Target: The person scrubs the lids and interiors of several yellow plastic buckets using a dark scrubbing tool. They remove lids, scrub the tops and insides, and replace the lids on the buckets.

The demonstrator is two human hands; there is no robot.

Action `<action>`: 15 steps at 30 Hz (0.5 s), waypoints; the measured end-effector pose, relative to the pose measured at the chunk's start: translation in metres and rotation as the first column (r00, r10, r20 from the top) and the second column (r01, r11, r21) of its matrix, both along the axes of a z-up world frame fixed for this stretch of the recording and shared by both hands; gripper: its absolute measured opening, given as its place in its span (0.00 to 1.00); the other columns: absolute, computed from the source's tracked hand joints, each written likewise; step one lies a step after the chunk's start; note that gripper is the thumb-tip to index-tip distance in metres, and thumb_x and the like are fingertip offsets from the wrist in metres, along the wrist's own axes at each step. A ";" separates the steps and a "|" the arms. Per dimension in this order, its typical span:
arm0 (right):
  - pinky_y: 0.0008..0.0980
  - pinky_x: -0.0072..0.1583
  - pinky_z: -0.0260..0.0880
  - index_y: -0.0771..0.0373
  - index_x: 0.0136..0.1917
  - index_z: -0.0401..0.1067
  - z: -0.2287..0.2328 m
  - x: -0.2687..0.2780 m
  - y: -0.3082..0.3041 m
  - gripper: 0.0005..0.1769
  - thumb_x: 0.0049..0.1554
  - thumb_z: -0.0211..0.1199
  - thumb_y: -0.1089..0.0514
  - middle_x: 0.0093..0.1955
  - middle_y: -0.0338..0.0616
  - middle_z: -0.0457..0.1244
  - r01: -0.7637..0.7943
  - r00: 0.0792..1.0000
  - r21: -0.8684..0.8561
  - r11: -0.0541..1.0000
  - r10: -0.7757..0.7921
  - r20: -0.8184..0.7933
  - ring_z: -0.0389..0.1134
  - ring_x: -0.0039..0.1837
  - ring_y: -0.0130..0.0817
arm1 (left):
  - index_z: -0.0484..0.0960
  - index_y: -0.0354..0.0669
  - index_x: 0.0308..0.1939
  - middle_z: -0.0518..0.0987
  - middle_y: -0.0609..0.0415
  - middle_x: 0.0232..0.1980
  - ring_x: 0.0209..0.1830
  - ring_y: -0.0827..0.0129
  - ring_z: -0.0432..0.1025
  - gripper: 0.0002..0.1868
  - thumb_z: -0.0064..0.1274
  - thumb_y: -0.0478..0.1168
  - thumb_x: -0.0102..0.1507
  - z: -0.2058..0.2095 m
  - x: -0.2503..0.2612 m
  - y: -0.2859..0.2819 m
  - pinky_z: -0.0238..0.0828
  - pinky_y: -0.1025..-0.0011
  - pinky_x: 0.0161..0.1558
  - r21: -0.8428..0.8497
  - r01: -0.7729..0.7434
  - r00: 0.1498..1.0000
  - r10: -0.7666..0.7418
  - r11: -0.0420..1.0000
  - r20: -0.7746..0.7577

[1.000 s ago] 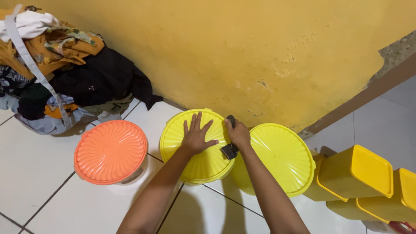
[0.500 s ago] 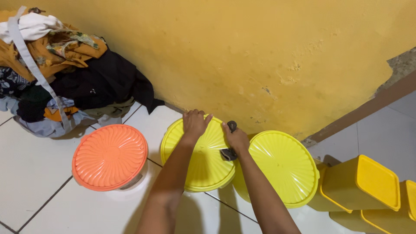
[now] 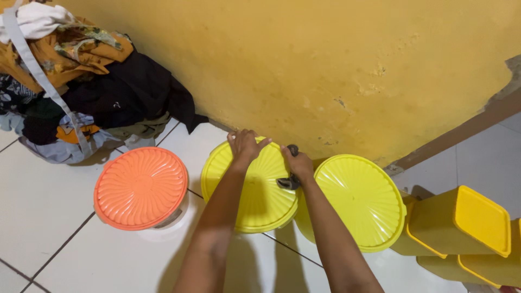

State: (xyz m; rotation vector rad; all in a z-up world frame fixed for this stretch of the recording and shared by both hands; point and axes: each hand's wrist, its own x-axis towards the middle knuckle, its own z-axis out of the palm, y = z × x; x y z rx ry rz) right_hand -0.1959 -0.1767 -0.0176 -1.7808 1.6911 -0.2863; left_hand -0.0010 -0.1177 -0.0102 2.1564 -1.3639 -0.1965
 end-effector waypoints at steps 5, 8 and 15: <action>0.45 0.60 0.71 0.68 0.48 0.80 -0.006 -0.002 0.010 0.47 0.48 0.57 0.20 0.49 0.64 0.72 0.068 0.989 0.014 0.998 -0.069 0.130 0.74 0.58 0.55 | 0.87 0.42 0.44 0.82 0.48 0.50 0.59 0.61 0.70 0.34 0.60 0.69 0.57 -0.005 0.002 0.000 0.47 0.55 0.68 0.068 0.001 0.998 0.003 0.998 -0.061; 0.46 0.60 0.70 0.65 0.49 0.81 0.007 0.001 0.016 0.45 0.50 0.56 0.19 0.50 0.63 0.71 0.053 0.993 -0.039 0.998 -0.049 0.106 0.73 0.59 0.56 | 0.87 0.41 0.43 0.83 0.48 0.48 0.59 0.60 0.70 0.33 0.62 0.67 0.55 -0.002 0.002 0.006 0.46 0.54 0.67 -0.075 -0.003 0.999 -0.001 0.997 -0.052; 0.51 0.60 0.69 0.61 0.55 0.78 0.038 0.004 0.042 0.41 0.55 0.54 0.22 0.53 0.61 0.70 0.025 1.000 -0.167 0.986 -0.027 -0.009 0.70 0.60 0.59 | 0.73 0.41 0.66 0.67 0.41 0.68 0.73 0.50 0.57 0.43 0.57 0.68 0.57 0.003 0.010 0.050 0.42 0.49 0.72 -0.099 0.226 0.970 -0.214 0.969 0.114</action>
